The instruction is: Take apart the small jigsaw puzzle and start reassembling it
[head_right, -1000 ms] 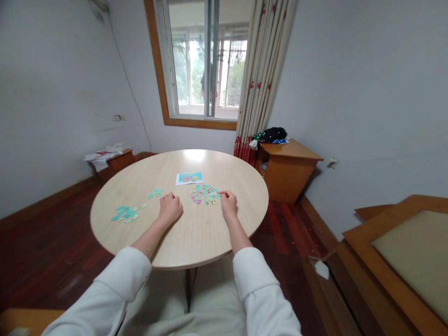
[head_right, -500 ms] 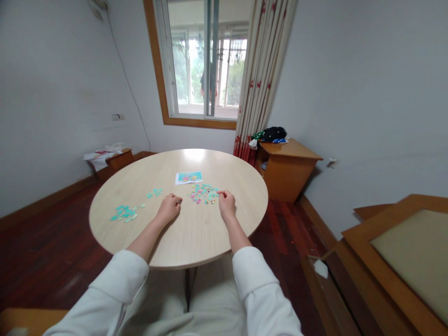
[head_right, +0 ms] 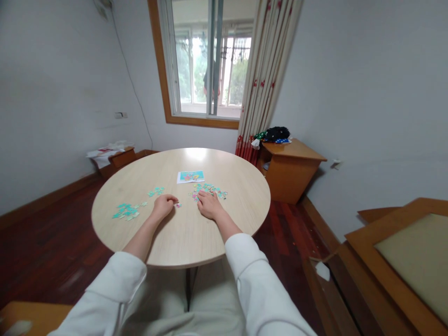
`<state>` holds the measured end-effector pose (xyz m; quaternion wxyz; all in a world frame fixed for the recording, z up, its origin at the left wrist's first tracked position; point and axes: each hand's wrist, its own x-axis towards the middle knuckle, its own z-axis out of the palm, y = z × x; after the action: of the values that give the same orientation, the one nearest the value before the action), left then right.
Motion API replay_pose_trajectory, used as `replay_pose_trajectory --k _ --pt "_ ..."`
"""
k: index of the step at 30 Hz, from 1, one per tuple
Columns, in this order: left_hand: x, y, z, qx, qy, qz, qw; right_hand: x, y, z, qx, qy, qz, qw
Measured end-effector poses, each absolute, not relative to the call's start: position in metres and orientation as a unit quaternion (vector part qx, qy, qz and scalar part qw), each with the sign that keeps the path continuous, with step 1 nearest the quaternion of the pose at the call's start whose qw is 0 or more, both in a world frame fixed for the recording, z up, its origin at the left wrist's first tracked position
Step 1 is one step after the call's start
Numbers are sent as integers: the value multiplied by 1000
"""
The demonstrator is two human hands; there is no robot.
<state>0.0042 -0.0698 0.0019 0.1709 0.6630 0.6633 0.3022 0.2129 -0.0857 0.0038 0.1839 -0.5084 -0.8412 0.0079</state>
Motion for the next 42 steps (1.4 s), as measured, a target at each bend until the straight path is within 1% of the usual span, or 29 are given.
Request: replay_pose_trajectory --k 9,17,21,27,33,42 --pt "10 -82 17 673 665 260 194 215 -91 5 -535 -814 -28 224" --pt "12 -84 19 674 674 248 172 215 -92 5 -532 -813 -42 233" --pt "10 -85 22 652 688 266 177 215 -91 5 -535 -813 -39 227" --pt "7 -85 19 691 646 256 199 216 -89 2 -549 -806 -47 217" --pt "7 -83 15 712 628 247 192 217 -89 2 -555 -800 -53 222" --pt "8 -81 7 733 619 249 134 214 -97 10 -519 -834 -31 184"
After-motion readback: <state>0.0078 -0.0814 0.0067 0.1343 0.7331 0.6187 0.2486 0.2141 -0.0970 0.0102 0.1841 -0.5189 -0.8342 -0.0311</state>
